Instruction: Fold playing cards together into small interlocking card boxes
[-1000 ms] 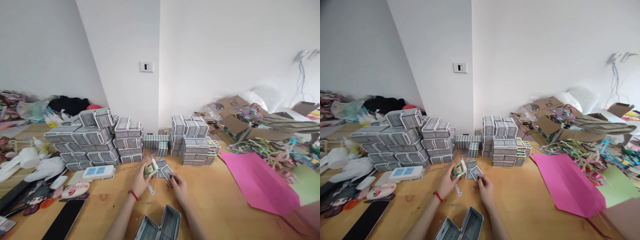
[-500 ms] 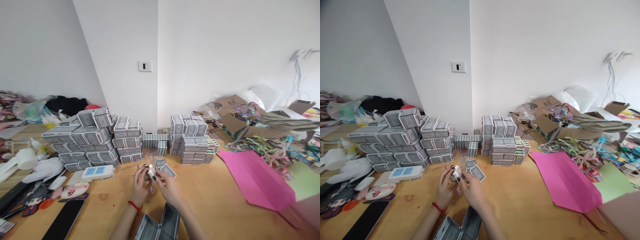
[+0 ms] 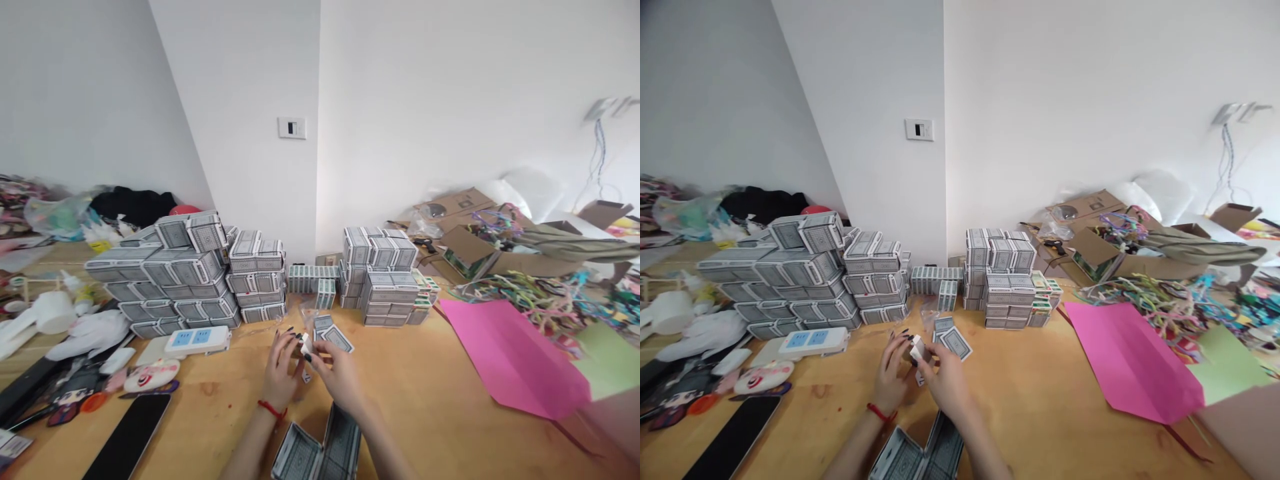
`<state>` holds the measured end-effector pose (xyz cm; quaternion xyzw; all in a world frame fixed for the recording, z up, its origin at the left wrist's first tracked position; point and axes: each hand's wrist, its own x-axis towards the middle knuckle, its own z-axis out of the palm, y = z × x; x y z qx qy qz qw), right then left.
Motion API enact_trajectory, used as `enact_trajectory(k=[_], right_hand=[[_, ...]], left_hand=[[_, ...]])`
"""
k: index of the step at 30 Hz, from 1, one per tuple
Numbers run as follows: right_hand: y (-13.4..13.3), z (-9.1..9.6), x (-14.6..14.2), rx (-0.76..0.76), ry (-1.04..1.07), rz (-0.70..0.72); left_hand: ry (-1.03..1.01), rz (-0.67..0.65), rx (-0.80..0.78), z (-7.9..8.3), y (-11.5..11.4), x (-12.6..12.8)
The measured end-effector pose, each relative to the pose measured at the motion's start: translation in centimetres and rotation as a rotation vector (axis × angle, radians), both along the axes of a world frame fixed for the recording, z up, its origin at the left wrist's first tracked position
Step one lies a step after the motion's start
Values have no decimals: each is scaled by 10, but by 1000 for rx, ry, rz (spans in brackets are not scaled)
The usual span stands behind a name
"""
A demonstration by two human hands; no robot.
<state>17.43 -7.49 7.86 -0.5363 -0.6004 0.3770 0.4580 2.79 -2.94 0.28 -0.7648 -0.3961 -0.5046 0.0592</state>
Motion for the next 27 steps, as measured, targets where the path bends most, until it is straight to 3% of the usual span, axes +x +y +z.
enact_trajectory(k=[11,20,27], right_hand=[[2,0,-6,-13,-108,-83],[1,-6,-1,10,-36,-125],[3,1,7,46,-57,-222]], left_hand=[[56,-64,10,-1,-1,-1],[10,-29,-11,0,1,-2],[37,-1,-110,1,0,-4]])
